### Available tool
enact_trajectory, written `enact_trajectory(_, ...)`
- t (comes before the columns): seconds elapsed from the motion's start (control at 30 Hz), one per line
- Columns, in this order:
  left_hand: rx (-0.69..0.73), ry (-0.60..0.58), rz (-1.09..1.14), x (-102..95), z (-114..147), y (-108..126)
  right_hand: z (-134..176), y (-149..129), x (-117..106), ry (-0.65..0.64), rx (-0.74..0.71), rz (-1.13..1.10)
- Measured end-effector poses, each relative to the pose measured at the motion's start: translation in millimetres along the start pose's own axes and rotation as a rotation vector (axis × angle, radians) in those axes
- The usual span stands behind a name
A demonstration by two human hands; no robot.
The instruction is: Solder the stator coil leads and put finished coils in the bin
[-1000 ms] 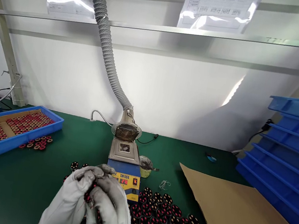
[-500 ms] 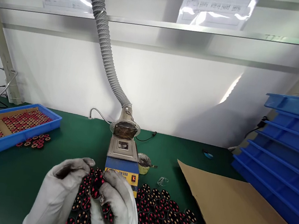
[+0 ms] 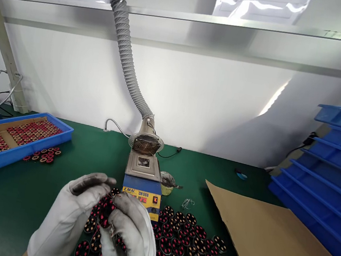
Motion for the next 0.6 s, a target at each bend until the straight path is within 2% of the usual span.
enact_trajectory(0.1,0.042,-0.044,0.036,1.4,-1,4,2,1,1,0.002,-0.035,-0.034)
enact_trajectory(0.17,0.000,-0.152,-0.052,11.5,1,0,4,2,1,0.001,-0.043,-0.007)
enact_trajectory(0.23,-0.020,-0.188,-0.118,17.1,2,-3,5,3,3,-0.013,-0.040,0.033)
enact_trajectory(0.37,0.103,-0.054,-0.026,6.6,-3,9,6,4,7,-0.028,0.013,0.060)
enact_trajectory(0.47,0.248,0.101,0.076,-20.8,-3,30,6,9,4,0.023,0.118,0.047)
enact_trajectory(0.53,0.271,0.223,-0.023,-46.0,5,39,4,17,1,0.051,0.207,-0.001)
enact_trajectory(0.6,0.255,0.249,-0.320,-64.2,20,41,1,31,-3,0.069,0.318,-0.072)
Point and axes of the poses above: each hand's wrist, its own z-axis away from the middle knuckle, its own x-axis out of the palm, y = z × x, the point moved 8 cm from there along -z, towards the middle knuckle, and after that the axes turned 3 degrees about z, right-handed, at the moved point
